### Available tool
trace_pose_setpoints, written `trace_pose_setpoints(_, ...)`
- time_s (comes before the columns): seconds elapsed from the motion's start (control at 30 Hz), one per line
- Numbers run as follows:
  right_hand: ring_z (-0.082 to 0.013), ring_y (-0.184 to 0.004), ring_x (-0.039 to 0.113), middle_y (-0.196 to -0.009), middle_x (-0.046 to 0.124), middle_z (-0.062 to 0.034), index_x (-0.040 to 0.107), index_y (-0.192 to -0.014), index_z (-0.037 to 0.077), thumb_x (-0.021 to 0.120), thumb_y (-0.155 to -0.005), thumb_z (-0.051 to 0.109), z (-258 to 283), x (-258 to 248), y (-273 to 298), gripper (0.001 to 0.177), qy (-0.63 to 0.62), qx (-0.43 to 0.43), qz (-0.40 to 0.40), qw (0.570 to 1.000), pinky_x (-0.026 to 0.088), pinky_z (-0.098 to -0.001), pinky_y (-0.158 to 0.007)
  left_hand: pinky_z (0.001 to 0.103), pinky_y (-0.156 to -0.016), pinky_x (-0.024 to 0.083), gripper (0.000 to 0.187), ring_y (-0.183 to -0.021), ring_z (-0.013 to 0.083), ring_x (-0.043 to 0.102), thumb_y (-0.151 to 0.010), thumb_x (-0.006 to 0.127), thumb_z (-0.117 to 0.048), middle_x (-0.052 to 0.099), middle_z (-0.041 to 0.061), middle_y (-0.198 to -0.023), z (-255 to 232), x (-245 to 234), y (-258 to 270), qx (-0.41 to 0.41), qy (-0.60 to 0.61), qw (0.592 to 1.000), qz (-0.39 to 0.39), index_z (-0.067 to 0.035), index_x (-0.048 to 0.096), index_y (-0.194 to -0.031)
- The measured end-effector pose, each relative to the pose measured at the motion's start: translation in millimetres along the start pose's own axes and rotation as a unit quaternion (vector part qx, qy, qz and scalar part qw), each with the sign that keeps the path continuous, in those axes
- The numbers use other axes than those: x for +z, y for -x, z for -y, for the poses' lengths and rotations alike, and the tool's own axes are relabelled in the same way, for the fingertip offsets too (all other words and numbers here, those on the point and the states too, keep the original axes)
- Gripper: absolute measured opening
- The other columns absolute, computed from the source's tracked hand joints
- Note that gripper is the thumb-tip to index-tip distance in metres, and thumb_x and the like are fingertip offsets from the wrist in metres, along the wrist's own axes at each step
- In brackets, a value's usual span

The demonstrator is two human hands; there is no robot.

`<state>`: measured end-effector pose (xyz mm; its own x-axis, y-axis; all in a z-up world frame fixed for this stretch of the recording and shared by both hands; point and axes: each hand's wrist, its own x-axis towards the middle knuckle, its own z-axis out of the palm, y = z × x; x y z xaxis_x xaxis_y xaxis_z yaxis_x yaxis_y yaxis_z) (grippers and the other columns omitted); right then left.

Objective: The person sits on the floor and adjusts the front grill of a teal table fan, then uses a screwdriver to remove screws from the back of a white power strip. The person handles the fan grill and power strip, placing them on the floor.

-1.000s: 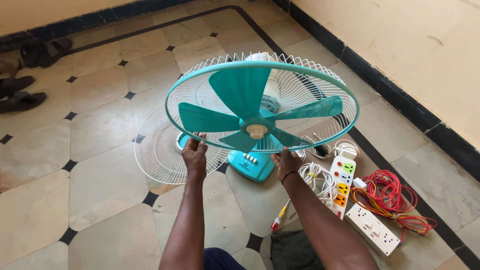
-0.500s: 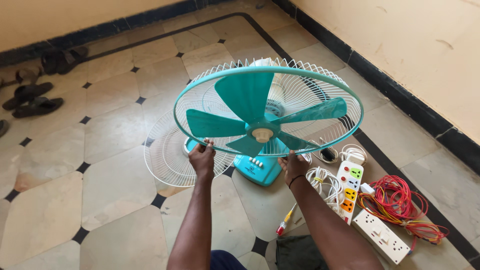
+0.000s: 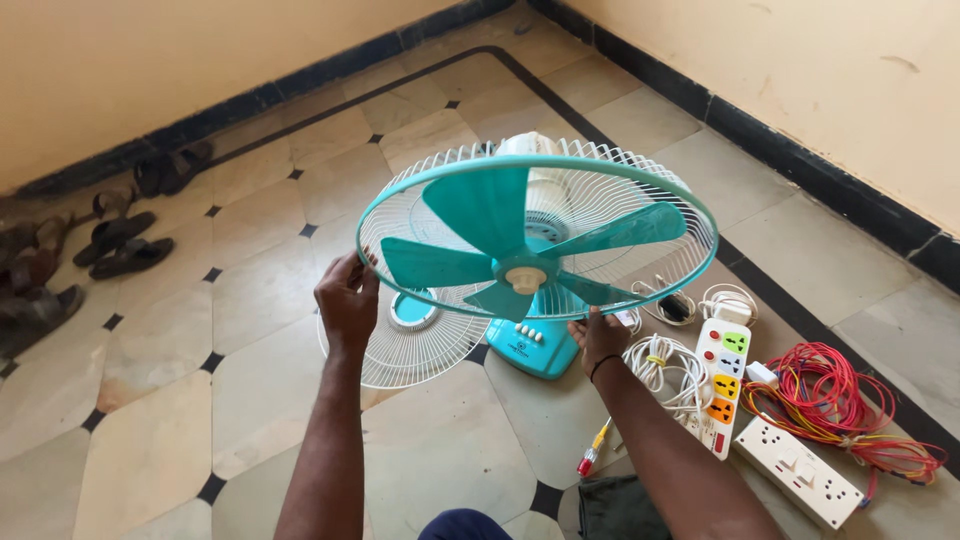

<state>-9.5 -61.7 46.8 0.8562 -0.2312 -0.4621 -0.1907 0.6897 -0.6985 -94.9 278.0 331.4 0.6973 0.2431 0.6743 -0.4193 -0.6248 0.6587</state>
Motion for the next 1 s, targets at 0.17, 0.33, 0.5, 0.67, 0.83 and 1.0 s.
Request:
trace_pose_setpoints(0.17, -0.0308, -0.093, 0.072, -0.108, 0.062, -0.0183, 0.055, -0.113, -0.011, 0.056, -0.105, 0.016, 4.0, 0.0, 3.7, 0.029, 0.012, -0.006, 0.0, 1.0, 0.067, -0.0382, -0.081, 0.032, -0.079, 0.064, 0.022, -0.086, 0.0219, 0.077, -0.091, 0.073, -0.001, 0.075, 0.015, -0.099, 4.8, 13.4, 3.8, 0.008, -0.09, 0.994, -0.067, 0.004, 0.075, -0.112)
trace_pose_setpoints(0.33, -0.0307, -0.092, 0.072, -0.108, 0.064, -0.0193, 0.055, -0.113, -0.01, 0.055, -0.105, 0.017, 0.8, -0.1, -1.3, 0.028, 0.002, -0.001, 0.001, 1.0, 0.067, -0.0384, -0.081, 0.032, -0.076, 0.063, 0.022, -0.082, 0.0219, 0.077, -0.089, 0.075, -0.002, 0.076, 0.015, -0.096, 6.5, 20.8, 5.1, 0.005, -0.111, 0.988, -0.106, 0.004, 0.076, -0.11)
trace_pose_setpoints(0.5, -0.03, -0.09, 0.072, -0.105, 0.065, -0.0185, 0.055, -0.114, -0.008, 0.056, -0.105, 0.018, -7.3, -5.7, -11.6, 0.028, 0.0, 0.002, 0.009, 1.0, 0.066, -0.0383, -0.08, 0.034, -0.079, 0.064, 0.021, -0.083, 0.0234, 0.078, -0.089, 0.074, -0.003, 0.076, 0.016, -0.098, -7.8, 19.4, 2.5, -0.01, -0.123, 0.987, -0.099, 0.004, 0.077, -0.108)
trace_pose_setpoints(0.67, -0.0296, -0.087, 0.072, -0.101, 0.066, -0.0183, 0.055, -0.113, -0.006, 0.056, -0.104, 0.019, -11.8, -6.6, -15.8, 0.026, -0.006, 0.001, 0.015, 1.0, 0.066, -0.0389, -0.078, 0.039, -0.085, 0.062, 0.03, -0.093, 0.0308, 0.076, -0.088, 0.07, -0.003, 0.075, 0.021, -0.107, -64.5, 2.4, -16.9, 0.071, -0.166, 0.982, -0.062, 0.006, 0.073, -0.116)
trace_pose_setpoints(0.83, -0.0284, -0.086, 0.072, -0.102, 0.065, -0.0163, 0.056, -0.112, -0.005, 0.057, -0.104, 0.019, -10.6, -6.3, -12.5, 0.025, -0.014, 0.002, 0.017, 1.0, 0.066, -0.0389, -0.079, 0.038, -0.088, 0.062, 0.026, -0.1, 0.0302, 0.076, -0.096, 0.068, -0.001, 0.075, 0.02, -0.115, -125.3, 4.9, -47.5, 0.209, -0.189, 0.958, -0.049, 0.002, 0.073, -0.121)
trace_pose_setpoints(1.0, -0.0303, -0.086, 0.07, -0.101, 0.064, -0.0172, 0.054, -0.111, -0.003, 0.058, -0.104, 0.02, -4.8, -3.7, -5.1, 0.024, -0.015, 0.003, 0.024, 1.0, 0.065, -0.0403, -0.079, 0.038, -0.078, 0.063, 0.019, -0.09, 0.0305, 0.076, -0.098, 0.067, 0.0, 0.075, 0.017, -0.111, -153.7, 4.7, -58.7, 0.207, -0.196, 0.958, 0.013, 0.002, 0.075, -0.115)
